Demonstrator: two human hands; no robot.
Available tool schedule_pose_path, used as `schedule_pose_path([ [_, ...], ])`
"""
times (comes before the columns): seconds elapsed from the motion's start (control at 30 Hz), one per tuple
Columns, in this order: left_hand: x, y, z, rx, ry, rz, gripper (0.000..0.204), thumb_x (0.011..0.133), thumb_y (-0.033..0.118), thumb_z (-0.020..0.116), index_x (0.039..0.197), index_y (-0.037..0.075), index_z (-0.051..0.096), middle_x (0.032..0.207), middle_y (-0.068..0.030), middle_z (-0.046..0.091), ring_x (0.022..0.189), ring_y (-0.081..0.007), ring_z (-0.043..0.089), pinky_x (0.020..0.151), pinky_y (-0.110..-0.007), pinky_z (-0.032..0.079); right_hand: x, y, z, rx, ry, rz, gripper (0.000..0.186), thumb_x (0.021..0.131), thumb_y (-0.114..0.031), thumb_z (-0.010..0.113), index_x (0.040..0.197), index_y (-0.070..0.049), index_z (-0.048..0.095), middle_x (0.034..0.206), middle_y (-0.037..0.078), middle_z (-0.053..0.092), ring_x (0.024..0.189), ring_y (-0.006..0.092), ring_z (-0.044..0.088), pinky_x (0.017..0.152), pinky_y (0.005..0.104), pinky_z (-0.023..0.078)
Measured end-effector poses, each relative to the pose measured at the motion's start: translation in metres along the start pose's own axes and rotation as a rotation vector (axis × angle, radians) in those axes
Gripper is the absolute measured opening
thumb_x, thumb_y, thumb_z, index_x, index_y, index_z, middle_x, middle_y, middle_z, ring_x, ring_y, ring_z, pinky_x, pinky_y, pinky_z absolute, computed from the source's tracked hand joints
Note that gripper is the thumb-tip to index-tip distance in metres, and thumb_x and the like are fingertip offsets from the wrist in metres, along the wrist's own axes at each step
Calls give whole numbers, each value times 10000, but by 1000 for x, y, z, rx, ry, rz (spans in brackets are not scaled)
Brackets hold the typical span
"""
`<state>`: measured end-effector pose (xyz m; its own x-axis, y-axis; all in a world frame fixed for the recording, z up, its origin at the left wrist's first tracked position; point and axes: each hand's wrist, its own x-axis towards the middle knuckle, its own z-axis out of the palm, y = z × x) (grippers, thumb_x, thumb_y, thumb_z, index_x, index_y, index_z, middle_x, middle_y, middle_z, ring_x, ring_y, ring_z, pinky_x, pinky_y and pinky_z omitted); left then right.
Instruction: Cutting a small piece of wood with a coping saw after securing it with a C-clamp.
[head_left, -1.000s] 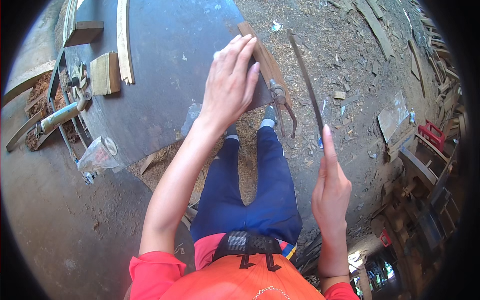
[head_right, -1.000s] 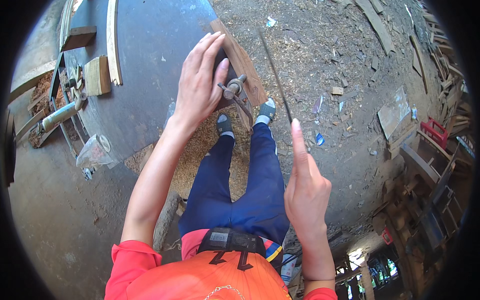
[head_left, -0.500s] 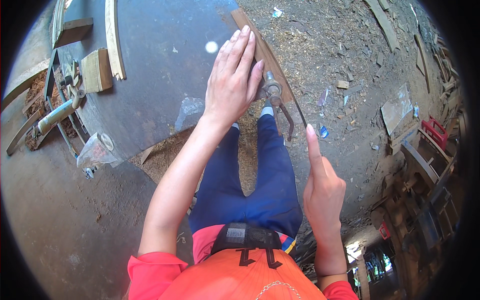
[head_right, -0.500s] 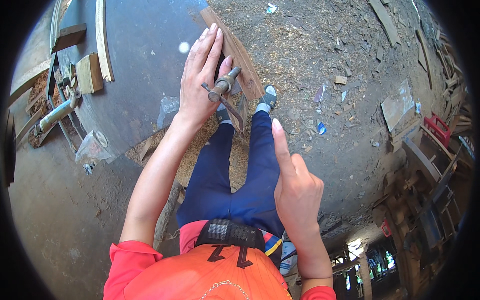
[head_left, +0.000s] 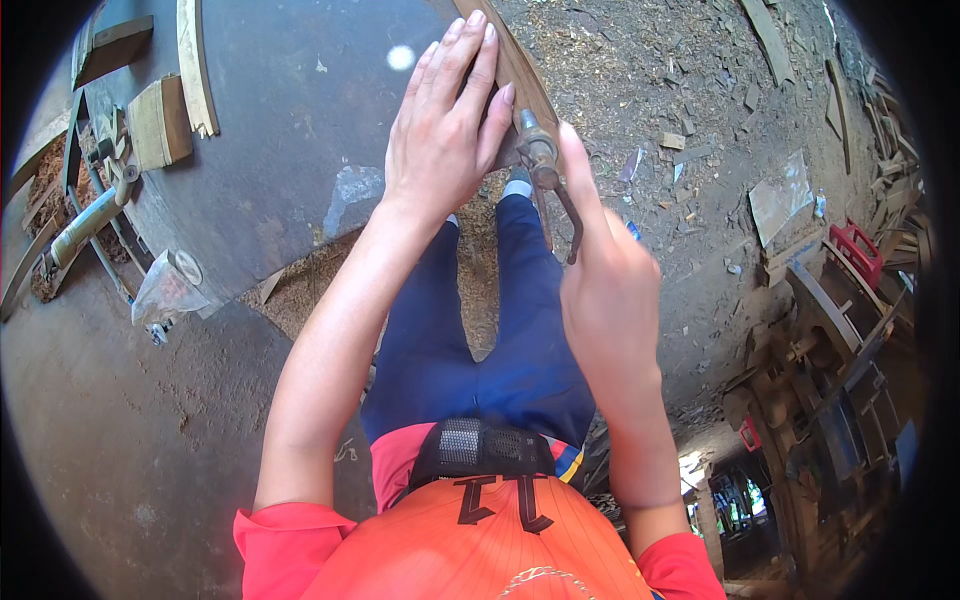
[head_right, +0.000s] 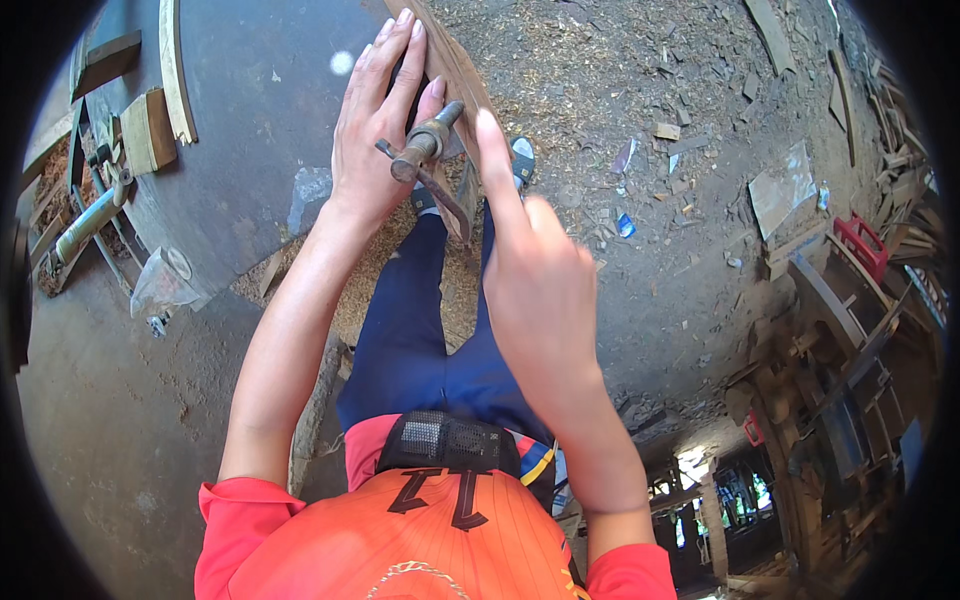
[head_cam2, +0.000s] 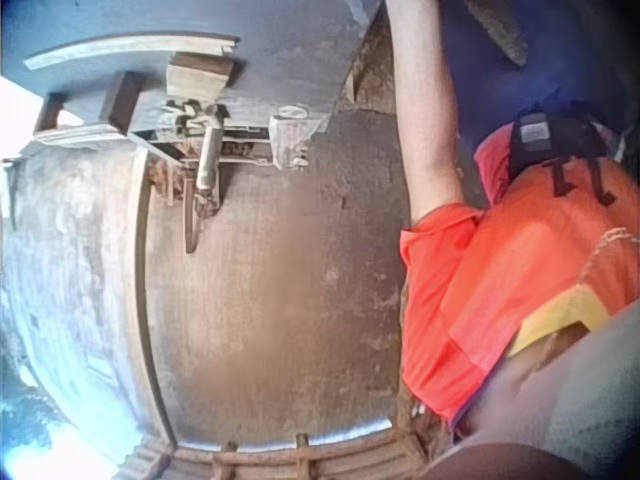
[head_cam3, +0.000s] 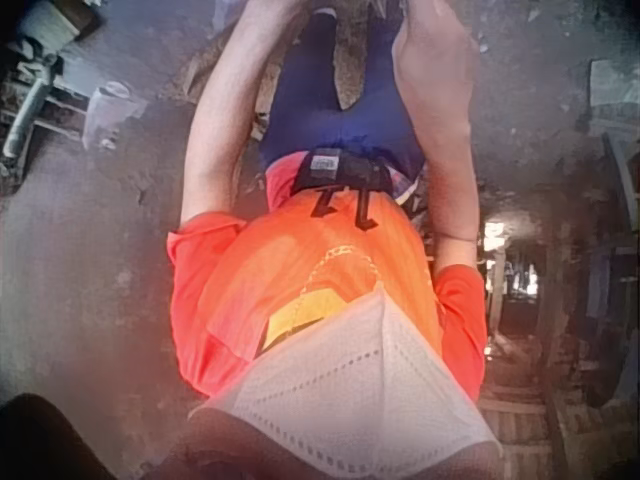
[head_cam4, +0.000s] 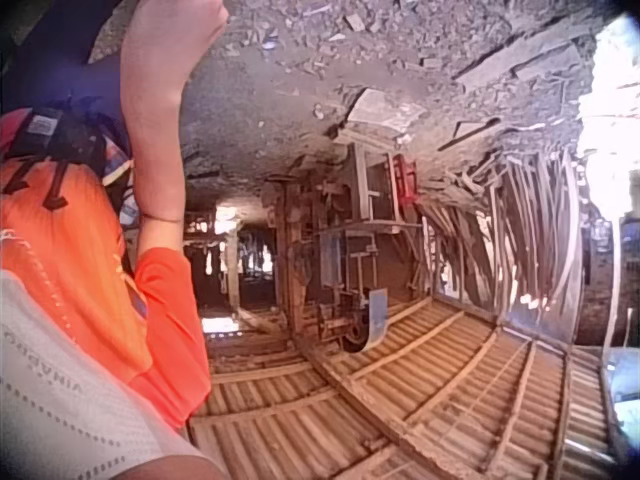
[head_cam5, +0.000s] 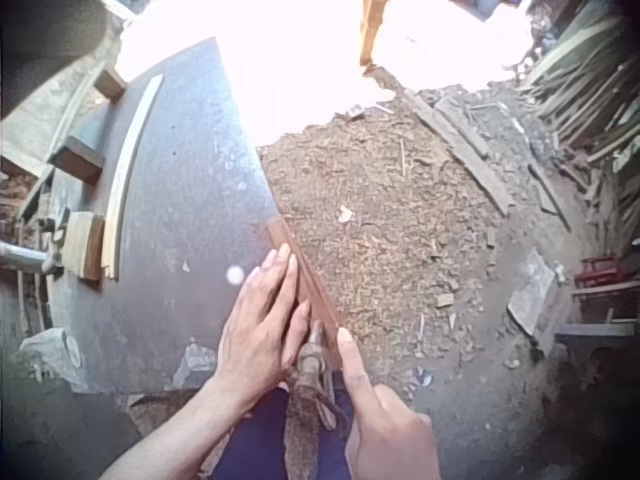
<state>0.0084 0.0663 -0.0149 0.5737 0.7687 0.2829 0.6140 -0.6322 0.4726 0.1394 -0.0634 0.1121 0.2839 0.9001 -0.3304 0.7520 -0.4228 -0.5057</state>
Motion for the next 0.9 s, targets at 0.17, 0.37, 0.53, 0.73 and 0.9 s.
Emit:
schedule_pose_path([
  [0.17, -2, 2, -4, -53, 9, -29, 545, 1035, 194, 673, 1541, 32, 553, 1575, -160, 534, 1492, -346, 489, 1241, -481, 397, -27, 6, -13, 32, -80, 36, 857, 931, 91, 561, 1679, -285, 377, 778, 157, 556, 685, 408, 651, 657, 528, 523],
  [0.37, 0, 2, 2, -26, 13, -11, 524, 1047, 258, 645, 1495, -8, 582, 1569, -171, 544, 1479, -323, 509, 1237, -461, 397, 17, -8, -5, 134, -101, 105, 724, 984, 144, 473, 1638, -165, 456, 1255, 274, 702, 1080, 431, 729, 884, 435, 560],
  [0.53, 1, -2, -2, -8, 22, -9, 518, 1041, 254, 656, 1486, -5, 593, 1555, -172, 558, 1469, -327, 520, 1233, -464, 403, -25, -15, -30, 99, -148, 159, 748, 958, 153, 470, 1631, -174, 466, 1218, 288, 698, 1089, 439, 722, 902, 440, 560],
  [0.73, 3, 1, 1, -52, 21, -23, 518, 1035, 244, 664, 1485, -3, 594, 1549, -167, 565, 1468, -323, 522, 1232, -462, 405, 18, -17, -10, 117, -95, 130, 784, 938, 163, 486, 1634, -195, 460, 1158, 290, 708, 1045, 460, 709, 893, 462, 553],
  [0.9, 3, 2, -4, -37, 15, -15, 522, 1035, 248, 667, 1492, 7, 593, 1558, -161, 560, 1470, -318, 521, 1230, -461, 407, -19, -15, -47, 129, -222, 191, 697, 980, 152, 462, 1615, -137, 483, 1231, 304, 685, 997, 464, 701, 885, 446, 546],
])
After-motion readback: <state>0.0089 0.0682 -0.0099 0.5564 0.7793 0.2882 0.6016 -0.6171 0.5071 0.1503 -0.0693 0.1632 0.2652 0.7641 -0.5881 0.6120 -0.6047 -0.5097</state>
